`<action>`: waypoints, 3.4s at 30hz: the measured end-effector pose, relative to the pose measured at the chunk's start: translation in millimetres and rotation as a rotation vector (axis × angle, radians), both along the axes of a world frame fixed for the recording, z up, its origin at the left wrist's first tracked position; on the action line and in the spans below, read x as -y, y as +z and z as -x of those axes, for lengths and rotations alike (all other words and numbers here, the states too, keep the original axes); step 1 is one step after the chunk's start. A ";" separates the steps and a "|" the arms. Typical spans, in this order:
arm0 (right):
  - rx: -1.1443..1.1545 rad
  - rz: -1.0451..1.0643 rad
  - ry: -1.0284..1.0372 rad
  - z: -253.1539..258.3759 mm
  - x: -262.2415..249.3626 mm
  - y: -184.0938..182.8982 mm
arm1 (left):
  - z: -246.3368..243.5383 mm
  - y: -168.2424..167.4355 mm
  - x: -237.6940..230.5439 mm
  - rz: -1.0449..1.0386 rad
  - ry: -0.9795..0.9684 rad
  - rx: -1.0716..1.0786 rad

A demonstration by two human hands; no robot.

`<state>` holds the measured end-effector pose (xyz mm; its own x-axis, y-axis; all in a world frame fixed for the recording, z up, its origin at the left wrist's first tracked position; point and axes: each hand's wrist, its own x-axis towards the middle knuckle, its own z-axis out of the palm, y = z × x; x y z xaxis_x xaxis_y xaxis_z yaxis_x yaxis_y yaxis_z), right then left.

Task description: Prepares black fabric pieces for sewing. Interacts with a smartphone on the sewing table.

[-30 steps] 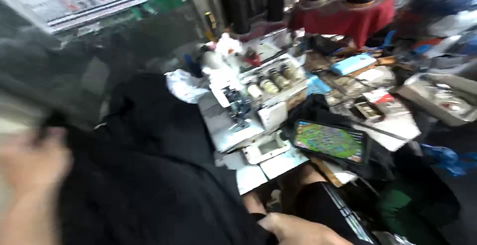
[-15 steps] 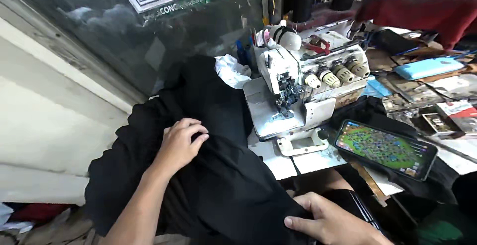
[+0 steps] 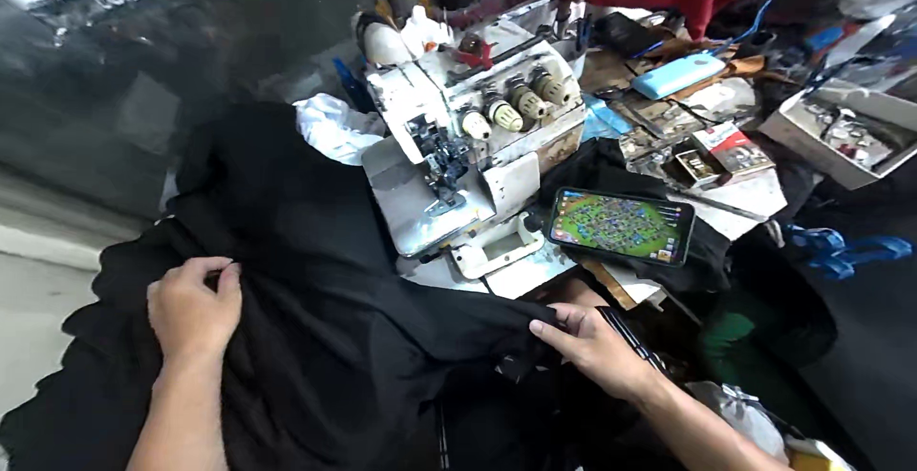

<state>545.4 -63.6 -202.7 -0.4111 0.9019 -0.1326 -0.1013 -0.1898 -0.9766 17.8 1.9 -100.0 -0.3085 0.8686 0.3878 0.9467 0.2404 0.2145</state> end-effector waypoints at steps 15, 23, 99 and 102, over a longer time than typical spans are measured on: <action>0.093 -0.291 -0.052 -20.1 17.0 19.7 | -332.5 4.4 50.4 0.233 -0.993 -0.046; -0.049 -0.154 -0.074 -40.8 25.0 22.9 | -314.7 12.7 54.5 0.209 -1.106 0.232; 0.669 -0.552 -0.643 -90.2 -44.4 103.1 | -265.1 -70.1 28.6 -0.112 -0.698 0.346; 0.673 -0.519 -0.654 -95.8 -47.8 102.9 | -265.5 -70.6 28.2 -0.116 -0.702 0.336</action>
<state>641.2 -15.9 -99.7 0.1867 0.9319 0.3109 0.5559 0.1607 -0.8155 283.3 -26.4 -170.7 0.1808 0.8632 0.4714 0.7488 -0.4315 0.5030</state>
